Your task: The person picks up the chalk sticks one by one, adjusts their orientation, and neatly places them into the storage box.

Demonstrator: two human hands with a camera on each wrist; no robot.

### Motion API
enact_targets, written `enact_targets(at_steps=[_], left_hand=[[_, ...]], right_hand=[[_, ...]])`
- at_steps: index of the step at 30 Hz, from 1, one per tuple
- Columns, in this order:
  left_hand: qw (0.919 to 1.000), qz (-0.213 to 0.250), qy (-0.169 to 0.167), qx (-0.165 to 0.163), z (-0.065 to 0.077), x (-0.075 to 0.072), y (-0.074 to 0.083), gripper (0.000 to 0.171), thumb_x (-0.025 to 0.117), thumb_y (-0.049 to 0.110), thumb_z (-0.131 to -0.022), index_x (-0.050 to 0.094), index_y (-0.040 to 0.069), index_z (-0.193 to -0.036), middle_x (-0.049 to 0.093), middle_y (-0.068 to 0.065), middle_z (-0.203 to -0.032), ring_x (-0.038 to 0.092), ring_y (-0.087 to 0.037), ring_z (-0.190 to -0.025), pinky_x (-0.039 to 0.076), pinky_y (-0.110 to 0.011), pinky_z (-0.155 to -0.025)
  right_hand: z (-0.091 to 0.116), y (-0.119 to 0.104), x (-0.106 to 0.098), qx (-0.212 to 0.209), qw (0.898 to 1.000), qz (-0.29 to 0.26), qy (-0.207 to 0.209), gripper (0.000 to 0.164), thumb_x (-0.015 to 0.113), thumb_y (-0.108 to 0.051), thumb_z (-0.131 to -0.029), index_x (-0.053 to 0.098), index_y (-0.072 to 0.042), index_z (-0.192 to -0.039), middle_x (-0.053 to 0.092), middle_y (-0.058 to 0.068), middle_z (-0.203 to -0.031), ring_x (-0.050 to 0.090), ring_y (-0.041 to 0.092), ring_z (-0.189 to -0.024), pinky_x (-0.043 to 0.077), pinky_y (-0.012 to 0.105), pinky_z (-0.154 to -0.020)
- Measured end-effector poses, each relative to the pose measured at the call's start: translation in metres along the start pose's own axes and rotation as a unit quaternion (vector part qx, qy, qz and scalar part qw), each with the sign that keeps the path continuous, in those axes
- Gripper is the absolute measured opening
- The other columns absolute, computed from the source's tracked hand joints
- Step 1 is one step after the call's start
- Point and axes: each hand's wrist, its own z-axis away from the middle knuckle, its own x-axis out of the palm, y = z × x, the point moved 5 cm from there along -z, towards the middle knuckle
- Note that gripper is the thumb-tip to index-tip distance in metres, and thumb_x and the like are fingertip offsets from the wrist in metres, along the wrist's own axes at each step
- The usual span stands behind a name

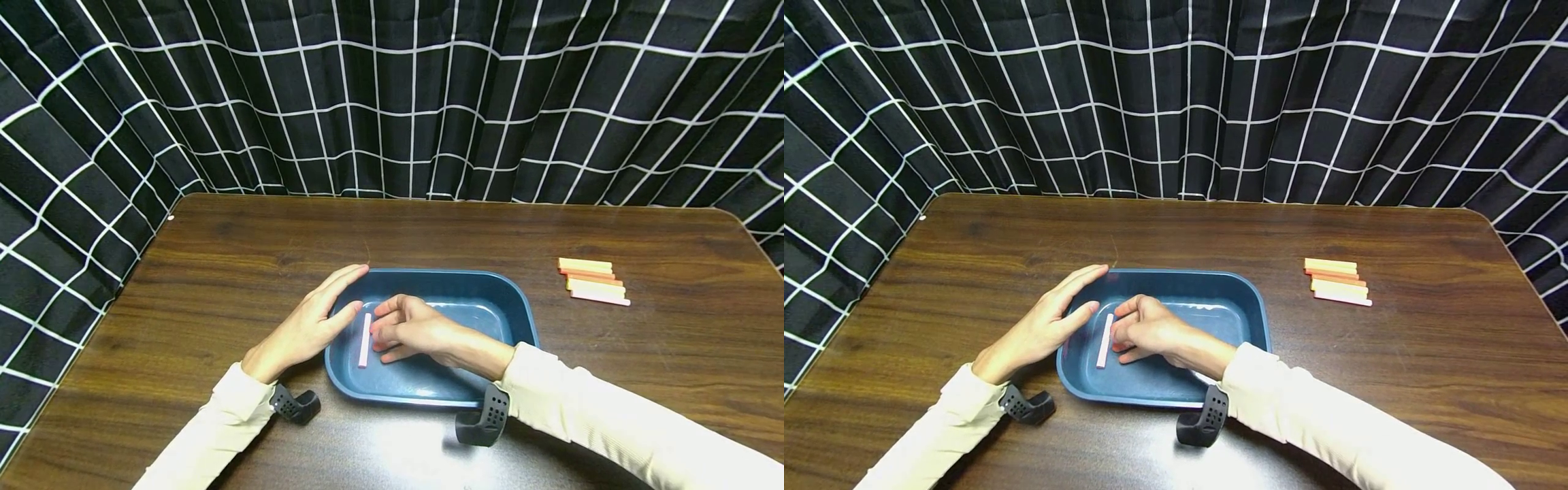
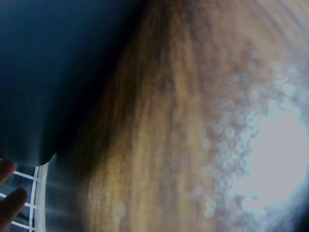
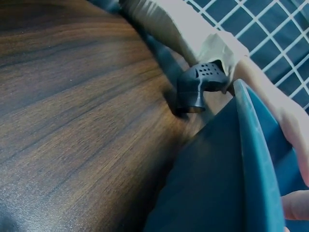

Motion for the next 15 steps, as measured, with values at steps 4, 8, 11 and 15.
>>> enact_targets(at_steps=[4, 8, 11, 15], left_hand=[[1.0, 0.002, 0.0, -0.001, 0.0, 0.001, 0.001, 0.054, 0.054, 0.018, -0.1, 0.04, 0.006, -0.15, 0.039, -0.013, -0.157, 0.036, -0.029, -0.147, 0.029, -0.052, -0.121], [1.0, 0.002, 0.002, 0.002, 0.0, 0.001, 0.001, 0.054, 0.054, 0.018, -0.1, 0.04, 0.006, -0.15, 0.04, -0.013, -0.156, 0.037, -0.029, -0.147, 0.029, -0.052, -0.121], [1.0, 0.0, 0.004, 0.006, 0.0, 0.001, 0.001, 0.054, 0.055, 0.017, -0.1, 0.04, 0.006, -0.15, 0.04, -0.013, -0.156, 0.037, -0.029, -0.146, 0.03, -0.051, -0.121], [1.0, 0.0, 0.004, 0.008, 0.0, 0.002, -0.001, 0.054, 0.055, 0.017, -0.1, 0.04, 0.005, -0.15, 0.04, -0.012, -0.156, 0.037, -0.029, -0.147, 0.03, -0.051, -0.121]], right_hand=[[0.001, 0.0, 0.0, -0.003, 1.0, 0.005, -0.003, 0.044, 0.055, 0.005, -0.092, 0.039, 0.009, -0.132, 0.061, 0.023, -0.117, 0.064, 0.021, -0.088, 0.062, 0.036, -0.08], [0.003, -0.002, -0.002, -0.006, 1.0, 0.005, -0.005, 0.044, 0.057, 0.004, -0.091, 0.041, 0.009, -0.132, 0.06, 0.023, -0.118, 0.065, 0.022, -0.09, 0.062, 0.037, -0.081], [0.007, -0.003, -0.005, -0.009, 1.0, 0.006, -0.005, 0.044, 0.058, 0.003, -0.091, 0.042, 0.009, -0.132, 0.06, 0.024, -0.121, 0.066, 0.023, -0.093, 0.062, 0.037, -0.081], [0.013, -0.006, -0.01, -0.014, 1.0, 0.014, -0.009, 0.046, 0.06, 0.0, -0.09, 0.043, 0.009, -0.132, 0.059, 0.025, -0.126, 0.068, 0.025, -0.098, 0.062, 0.039, -0.082]])
